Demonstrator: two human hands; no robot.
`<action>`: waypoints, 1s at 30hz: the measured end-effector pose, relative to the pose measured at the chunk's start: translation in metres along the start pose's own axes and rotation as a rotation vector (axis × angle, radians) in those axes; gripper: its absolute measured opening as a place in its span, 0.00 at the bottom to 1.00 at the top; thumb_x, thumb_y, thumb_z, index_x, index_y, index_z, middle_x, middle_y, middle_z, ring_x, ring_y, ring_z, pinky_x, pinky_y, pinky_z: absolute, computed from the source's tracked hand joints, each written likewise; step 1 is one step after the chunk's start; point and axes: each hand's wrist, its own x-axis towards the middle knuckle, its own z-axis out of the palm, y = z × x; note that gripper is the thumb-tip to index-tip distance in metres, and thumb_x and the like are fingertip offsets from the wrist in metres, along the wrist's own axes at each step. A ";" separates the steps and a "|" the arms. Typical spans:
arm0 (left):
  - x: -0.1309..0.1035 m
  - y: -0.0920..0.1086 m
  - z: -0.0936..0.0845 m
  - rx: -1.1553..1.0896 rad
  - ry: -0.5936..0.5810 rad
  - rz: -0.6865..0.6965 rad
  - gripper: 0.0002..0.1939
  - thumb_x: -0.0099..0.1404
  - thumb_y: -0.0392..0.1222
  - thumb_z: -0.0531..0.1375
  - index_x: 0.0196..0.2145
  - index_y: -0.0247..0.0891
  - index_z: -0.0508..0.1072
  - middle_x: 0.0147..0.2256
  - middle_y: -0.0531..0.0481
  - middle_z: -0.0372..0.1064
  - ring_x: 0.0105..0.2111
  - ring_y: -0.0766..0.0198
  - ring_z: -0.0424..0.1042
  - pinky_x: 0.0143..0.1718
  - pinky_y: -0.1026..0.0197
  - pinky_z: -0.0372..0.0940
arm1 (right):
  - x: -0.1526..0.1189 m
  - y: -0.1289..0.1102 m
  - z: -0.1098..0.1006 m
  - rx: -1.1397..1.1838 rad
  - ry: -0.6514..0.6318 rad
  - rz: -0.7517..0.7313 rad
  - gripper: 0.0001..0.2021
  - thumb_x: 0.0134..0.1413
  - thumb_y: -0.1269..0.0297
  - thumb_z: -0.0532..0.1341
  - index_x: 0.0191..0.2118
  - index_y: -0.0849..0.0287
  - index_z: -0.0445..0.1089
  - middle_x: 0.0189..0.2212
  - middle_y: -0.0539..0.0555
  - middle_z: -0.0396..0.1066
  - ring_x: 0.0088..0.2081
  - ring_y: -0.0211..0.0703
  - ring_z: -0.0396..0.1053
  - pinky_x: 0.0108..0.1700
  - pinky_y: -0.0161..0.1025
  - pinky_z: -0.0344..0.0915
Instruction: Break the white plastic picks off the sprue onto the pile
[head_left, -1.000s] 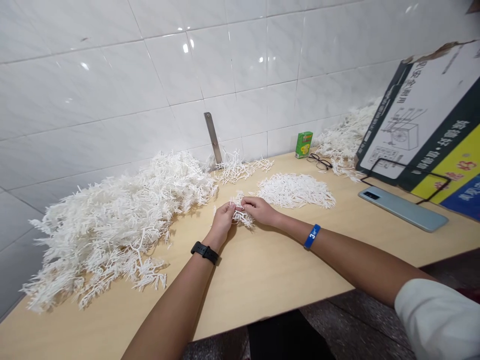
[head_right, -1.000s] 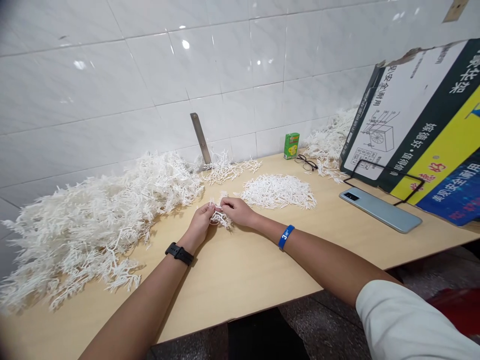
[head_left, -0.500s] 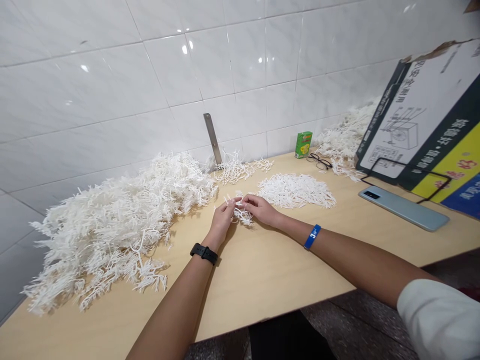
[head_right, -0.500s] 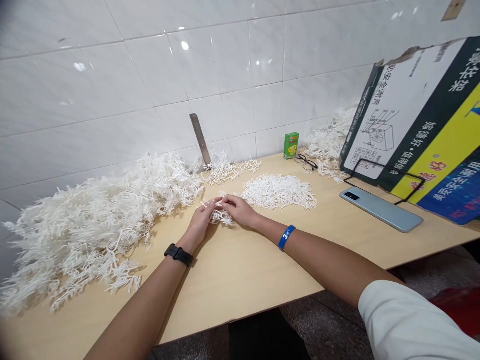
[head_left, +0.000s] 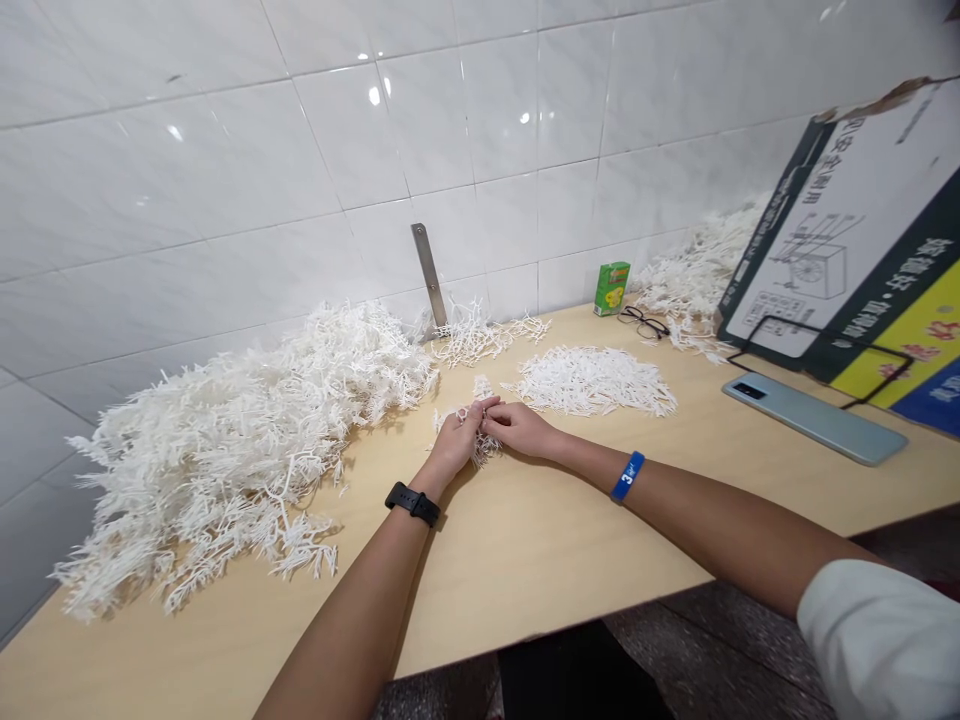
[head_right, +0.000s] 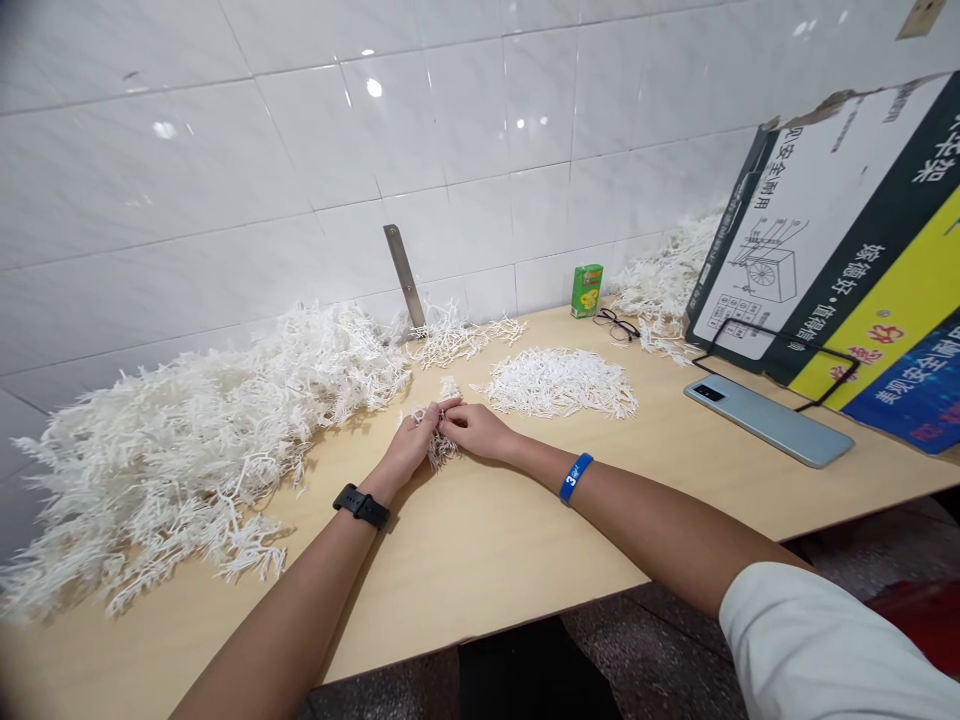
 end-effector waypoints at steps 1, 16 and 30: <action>0.000 0.000 0.000 0.018 -0.005 0.007 0.28 0.62 0.61 0.56 0.46 0.36 0.77 0.47 0.39 0.74 0.50 0.52 0.71 0.56 0.51 0.59 | 0.000 0.000 0.000 -0.009 0.005 0.004 0.18 0.58 0.56 0.52 0.20 0.59 0.56 0.17 0.45 0.54 0.22 0.34 0.53 0.25 0.34 0.46; 0.002 -0.005 -0.015 -0.181 0.181 -0.088 0.34 0.63 0.66 0.52 0.51 0.33 0.71 0.32 0.41 0.77 0.27 0.61 0.75 0.29 0.60 0.69 | -0.008 -0.012 0.000 0.049 -0.130 -0.050 0.22 0.62 0.55 0.51 0.19 0.60 0.63 0.17 0.49 0.65 0.22 0.34 0.62 0.29 0.33 0.59; 0.001 -0.001 -0.008 -0.190 0.131 -0.107 0.34 0.65 0.65 0.49 0.55 0.34 0.69 0.46 0.36 0.74 0.42 0.54 0.75 0.42 0.55 0.69 | -0.002 -0.007 -0.020 -0.075 0.409 0.035 0.20 0.60 0.51 0.54 0.23 0.59 0.62 0.17 0.47 0.61 0.22 0.35 0.59 0.27 0.33 0.52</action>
